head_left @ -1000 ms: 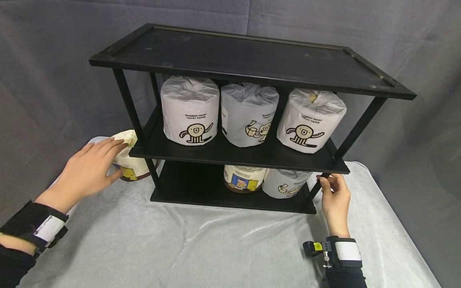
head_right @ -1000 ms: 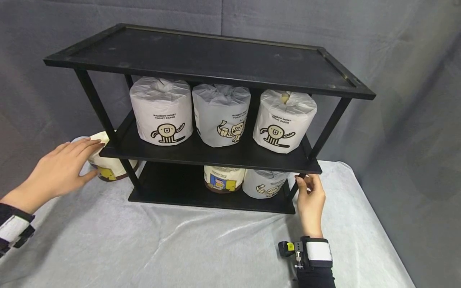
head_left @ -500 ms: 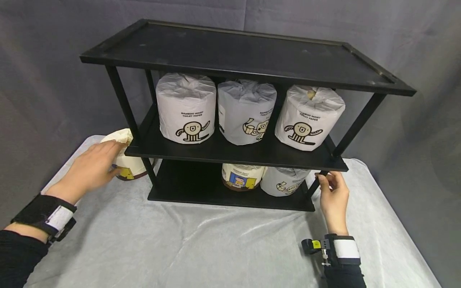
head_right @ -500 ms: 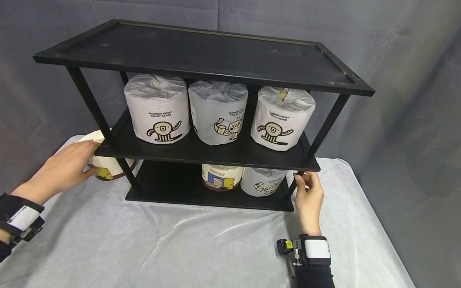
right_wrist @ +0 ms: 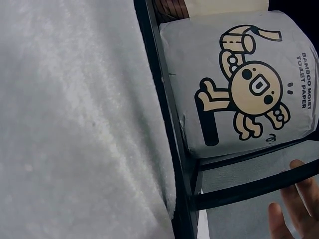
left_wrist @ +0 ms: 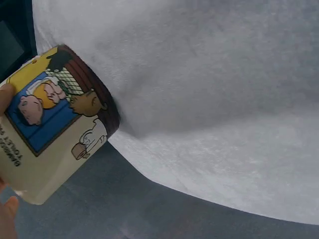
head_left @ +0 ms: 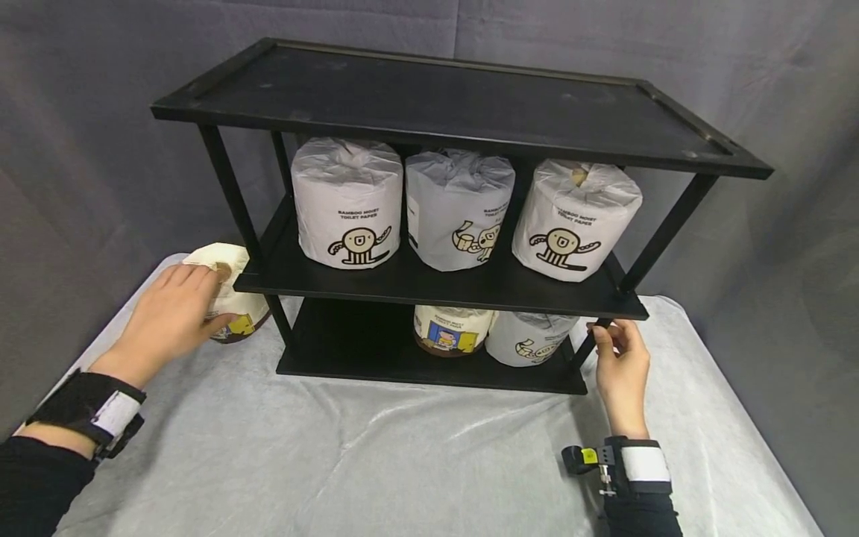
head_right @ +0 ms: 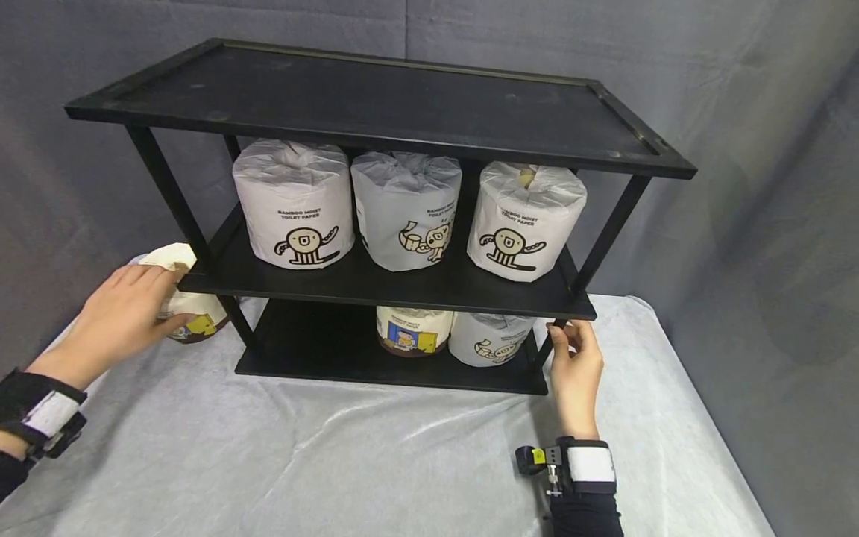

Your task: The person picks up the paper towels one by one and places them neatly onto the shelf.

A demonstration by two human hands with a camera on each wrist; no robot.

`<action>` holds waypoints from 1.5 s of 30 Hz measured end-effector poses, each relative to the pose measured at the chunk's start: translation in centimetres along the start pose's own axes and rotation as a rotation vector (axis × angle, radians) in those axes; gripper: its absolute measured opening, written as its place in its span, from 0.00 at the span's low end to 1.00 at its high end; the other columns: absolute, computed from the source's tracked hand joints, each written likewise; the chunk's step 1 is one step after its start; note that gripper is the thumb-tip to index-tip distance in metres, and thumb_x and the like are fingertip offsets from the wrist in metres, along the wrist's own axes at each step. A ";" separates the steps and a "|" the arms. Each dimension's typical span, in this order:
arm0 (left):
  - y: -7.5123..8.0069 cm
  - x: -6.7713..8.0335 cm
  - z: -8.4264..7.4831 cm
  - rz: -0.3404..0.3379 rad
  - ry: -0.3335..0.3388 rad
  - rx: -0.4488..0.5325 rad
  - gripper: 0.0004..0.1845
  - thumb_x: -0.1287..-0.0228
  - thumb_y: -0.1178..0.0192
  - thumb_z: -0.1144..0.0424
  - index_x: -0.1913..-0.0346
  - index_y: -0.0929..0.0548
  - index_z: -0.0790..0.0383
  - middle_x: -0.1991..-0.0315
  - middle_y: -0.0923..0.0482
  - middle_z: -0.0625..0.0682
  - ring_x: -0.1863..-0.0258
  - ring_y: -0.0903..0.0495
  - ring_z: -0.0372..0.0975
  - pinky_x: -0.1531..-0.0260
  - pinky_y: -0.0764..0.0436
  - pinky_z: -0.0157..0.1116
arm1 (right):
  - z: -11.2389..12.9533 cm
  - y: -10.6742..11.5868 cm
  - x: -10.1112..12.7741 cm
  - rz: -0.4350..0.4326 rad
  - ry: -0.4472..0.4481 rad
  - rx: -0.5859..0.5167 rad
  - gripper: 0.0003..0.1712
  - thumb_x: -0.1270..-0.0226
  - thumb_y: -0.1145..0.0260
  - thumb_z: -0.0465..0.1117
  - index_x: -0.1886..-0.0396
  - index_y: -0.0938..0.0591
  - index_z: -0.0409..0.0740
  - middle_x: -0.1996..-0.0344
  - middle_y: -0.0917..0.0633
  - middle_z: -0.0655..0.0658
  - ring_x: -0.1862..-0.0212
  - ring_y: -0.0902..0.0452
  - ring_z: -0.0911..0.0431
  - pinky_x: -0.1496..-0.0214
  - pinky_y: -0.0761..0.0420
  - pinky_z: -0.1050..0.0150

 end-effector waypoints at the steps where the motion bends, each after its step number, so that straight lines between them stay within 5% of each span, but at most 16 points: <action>1: 0.0 0.1 0.0 -0.008 0.003 -0.002 0.33 0.61 0.26 0.57 0.53 0.27 0.71 0.62 0.26 0.62 0.56 0.30 0.56 0.47 0.38 0.48 | 0.0 0.0 0.0 -0.001 0.000 0.002 0.10 0.36 0.40 0.31 0.55 0.23 0.34 0.68 0.18 0.39 0.68 0.28 0.73 0.59 0.31 0.77; 10: 0.8 1.6 -0.7 -0.089 -0.042 -0.055 0.32 0.56 0.31 0.56 0.52 0.29 0.75 0.60 0.27 0.65 0.56 0.29 0.57 0.49 0.34 0.51 | -0.2 -0.1 0.0 -0.010 0.012 0.005 0.10 0.36 0.39 0.30 0.55 0.22 0.34 0.71 0.20 0.49 0.69 0.28 0.73 0.60 0.30 0.78; 19: 1.7 3.3 -1.8 -0.200 -0.092 -0.085 0.42 0.31 0.72 0.36 0.50 0.30 0.77 0.61 0.28 0.67 0.60 0.31 0.60 0.55 0.34 0.53 | 0.0 -0.1 0.0 -0.010 0.019 -0.007 0.10 0.35 0.40 0.31 0.55 0.23 0.33 0.69 0.18 0.42 0.69 0.28 0.73 0.60 0.31 0.77; 29: 2.7 5.4 -3.1 -0.233 -0.113 -0.084 0.40 0.30 0.68 0.38 0.53 0.29 0.78 0.64 0.29 0.67 0.61 0.30 0.61 0.49 0.35 0.53 | 0.1 0.0 0.1 -0.001 0.024 0.022 0.11 0.35 0.40 0.32 0.53 0.23 0.34 0.68 0.17 0.37 0.68 0.29 0.74 0.59 0.33 0.76; 45: 6.3 8.2 -7.9 -0.448 -0.215 -0.094 0.29 0.30 0.59 0.47 0.52 0.23 0.73 0.63 0.24 0.64 0.63 0.27 0.57 0.52 0.31 0.54 | 0.1 0.0 0.1 -0.012 0.014 0.038 0.11 0.36 0.39 0.32 0.54 0.23 0.33 0.70 0.20 0.45 0.67 0.29 0.76 0.57 0.31 0.77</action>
Point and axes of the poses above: each hand's wrist, its own x-axis away from the middle knuckle, its own y-axis out of the back of the hand, z = x × y, the point moved 5 cm from there along -x, towards the middle knuckle
